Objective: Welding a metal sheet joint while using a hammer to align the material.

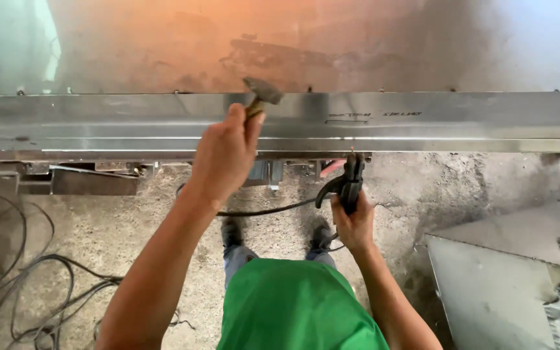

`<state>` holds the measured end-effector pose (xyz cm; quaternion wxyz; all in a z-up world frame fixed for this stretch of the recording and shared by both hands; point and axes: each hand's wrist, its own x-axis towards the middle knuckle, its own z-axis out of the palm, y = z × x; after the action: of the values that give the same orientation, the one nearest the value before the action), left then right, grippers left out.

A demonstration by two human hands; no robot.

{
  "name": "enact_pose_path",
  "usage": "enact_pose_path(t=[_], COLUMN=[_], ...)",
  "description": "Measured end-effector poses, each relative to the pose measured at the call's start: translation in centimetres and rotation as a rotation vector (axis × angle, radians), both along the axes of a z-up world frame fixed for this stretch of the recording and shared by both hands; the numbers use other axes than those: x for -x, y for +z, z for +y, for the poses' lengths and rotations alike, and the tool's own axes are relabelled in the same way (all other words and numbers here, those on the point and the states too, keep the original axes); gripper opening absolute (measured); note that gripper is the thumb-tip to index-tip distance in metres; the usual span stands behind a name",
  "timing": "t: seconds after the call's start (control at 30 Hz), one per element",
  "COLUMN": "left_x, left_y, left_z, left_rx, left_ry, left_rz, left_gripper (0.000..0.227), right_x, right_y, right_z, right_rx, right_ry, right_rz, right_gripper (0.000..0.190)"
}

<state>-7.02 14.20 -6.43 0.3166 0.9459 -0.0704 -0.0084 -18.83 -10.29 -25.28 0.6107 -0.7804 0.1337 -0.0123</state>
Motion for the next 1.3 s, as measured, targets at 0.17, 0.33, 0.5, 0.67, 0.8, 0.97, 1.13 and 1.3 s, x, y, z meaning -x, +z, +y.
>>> enact_pose_path(t=[0.17,0.33,0.5,0.67,0.8,0.97,1.13,1.3], left_x=[-1.1,-2.9,-4.0,-3.2,-3.8,-5.0,-6.1,-6.5], left_y=[2.2,4.0,3.8,4.0,6.0,4.3,3.9,3.6], left_z=[11.7,20.8,23.4,22.6,20.9,16.6,13.6,11.9], left_rx=[-0.033,-0.029,-0.16,-0.32,-0.435,-0.375,-0.283,-0.335], left_ry=[0.065,0.057,-0.052,-0.102,-0.141,-0.213,-0.247,-0.292], left_rz=[-0.085,-0.131,-0.057,0.021,0.144,0.011,0.027,0.024], left_gripper=[0.035,0.037,0.039,0.043,0.042,0.042,0.041,0.042], right_x=[0.1,0.0,1.3,2.9,2.6,0.5,-3.7,-6.7], right_y=[2.6,3.7,4.8,3.4,3.3,3.5,3.9,1.2], right_z=[8.1,16.0,19.7,20.1,19.6,18.4,18.0,18.1], right_rx=[-0.018,-0.109,0.044,0.016,-0.053,0.155,0.2,0.192], right_ry=[0.11,0.119,-0.015,-0.022,-0.063,-0.07,-0.094,-0.111], right_rz=[-0.053,-0.16,-0.03,0.041,0.053,-0.111,-0.233,-0.299], right_gripper=[0.017,0.015,0.018,0.017,0.016,0.018,0.017,0.018])
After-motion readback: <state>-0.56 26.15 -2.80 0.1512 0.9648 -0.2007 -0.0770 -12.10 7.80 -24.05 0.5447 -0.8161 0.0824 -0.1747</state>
